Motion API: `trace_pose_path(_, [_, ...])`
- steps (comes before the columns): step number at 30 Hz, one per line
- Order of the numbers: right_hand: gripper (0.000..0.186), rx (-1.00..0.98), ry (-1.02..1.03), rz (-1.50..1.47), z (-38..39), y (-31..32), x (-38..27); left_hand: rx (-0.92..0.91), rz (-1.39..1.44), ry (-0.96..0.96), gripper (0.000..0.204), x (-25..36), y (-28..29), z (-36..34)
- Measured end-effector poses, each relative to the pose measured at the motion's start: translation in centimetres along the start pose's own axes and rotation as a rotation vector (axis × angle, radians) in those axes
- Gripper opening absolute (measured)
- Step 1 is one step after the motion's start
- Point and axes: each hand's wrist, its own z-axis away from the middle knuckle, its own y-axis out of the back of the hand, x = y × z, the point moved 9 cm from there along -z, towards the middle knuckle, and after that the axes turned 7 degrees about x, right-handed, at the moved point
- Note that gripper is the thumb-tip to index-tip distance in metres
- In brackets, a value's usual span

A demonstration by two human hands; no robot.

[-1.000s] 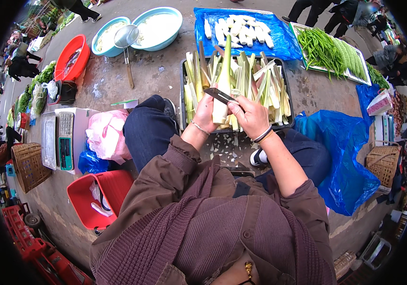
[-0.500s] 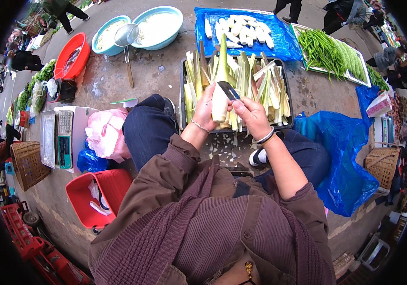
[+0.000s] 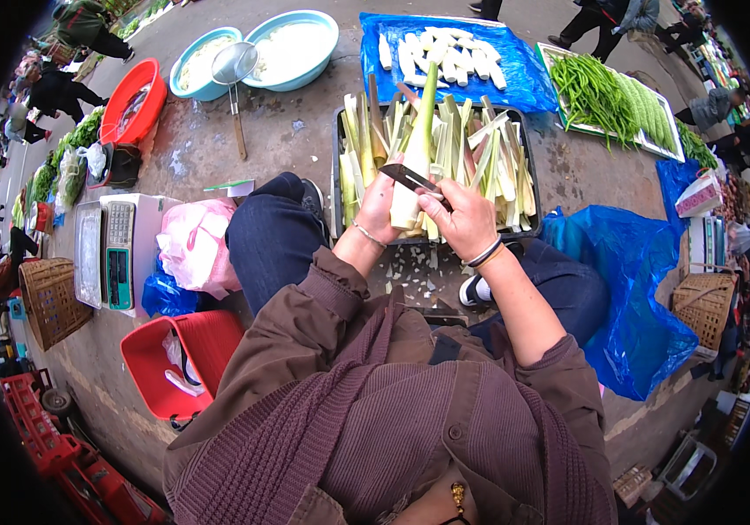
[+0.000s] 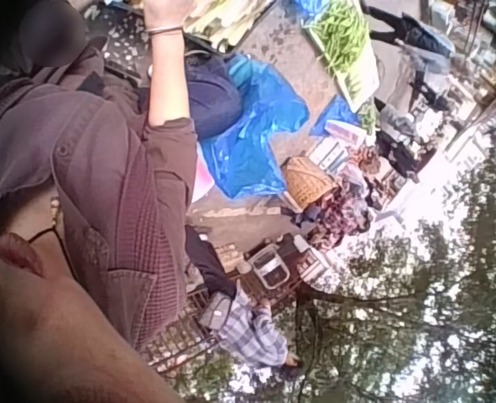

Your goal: The person sits at an outdoor market stall and uses a knife to peel the outer layers off long, pale green vegetables. They hold each vegetable with one hand and scrape downward with the knife in the other, discarding the peelings onto the ground and placing the peeled vegetables into a pile.

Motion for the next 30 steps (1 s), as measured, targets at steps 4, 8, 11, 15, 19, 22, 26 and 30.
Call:
trace_pose_path(4, [0.036, 0.036, 0.001, -0.003, 0.2, -0.2, -0.4, 0.037, -0.029, -0.029, 0.042, 0.2, 0.6, -0.1])
trace_pose_path(8, [0.036, 0.003, -0.034, -0.001, 0.8, -1.1, 0.3, 0.089, -0.064, -0.033, 0.041, 0.2, 1.1, 0.0])
trace_pose_path(11, [0.038, -0.071, -0.152, -0.183, 1.0, -2.0, 1.8, 0.075, -0.094, -0.007, 0.042, -0.1, 0.8, 0.0])
trace_pose_path(15, [0.040, -0.058, -0.287, -0.385, 0.6, -2.3, 2.9, 0.109, -0.035, -0.035, 0.039, -0.1, 0.7, 0.1])
trace_pose_path(19, [0.041, -0.006, -0.093, 0.011, 0.0, -0.6, 1.4, 0.080, -0.041, -0.033, 0.039, 0.0, 0.1, 0.2])
trace_pose_path(22, [0.039, 0.014, 0.023, 0.077, -0.2, -0.3, -0.1, 0.043, -0.024, -0.036, 0.033, 0.3, -0.4, 0.3])
trace_pose_path(26, [0.038, -0.016, 0.027, 0.073, -0.1, -0.5, -0.2, 0.073, -0.086, -0.065, 0.027, 0.6, -0.5, 0.3])
trace_pose_path(30, [0.041, -0.019, -0.043, -0.029, 0.3, -0.7, 0.9, 0.136, -0.137, -0.080, 0.025, 0.3, 0.0, 0.2])
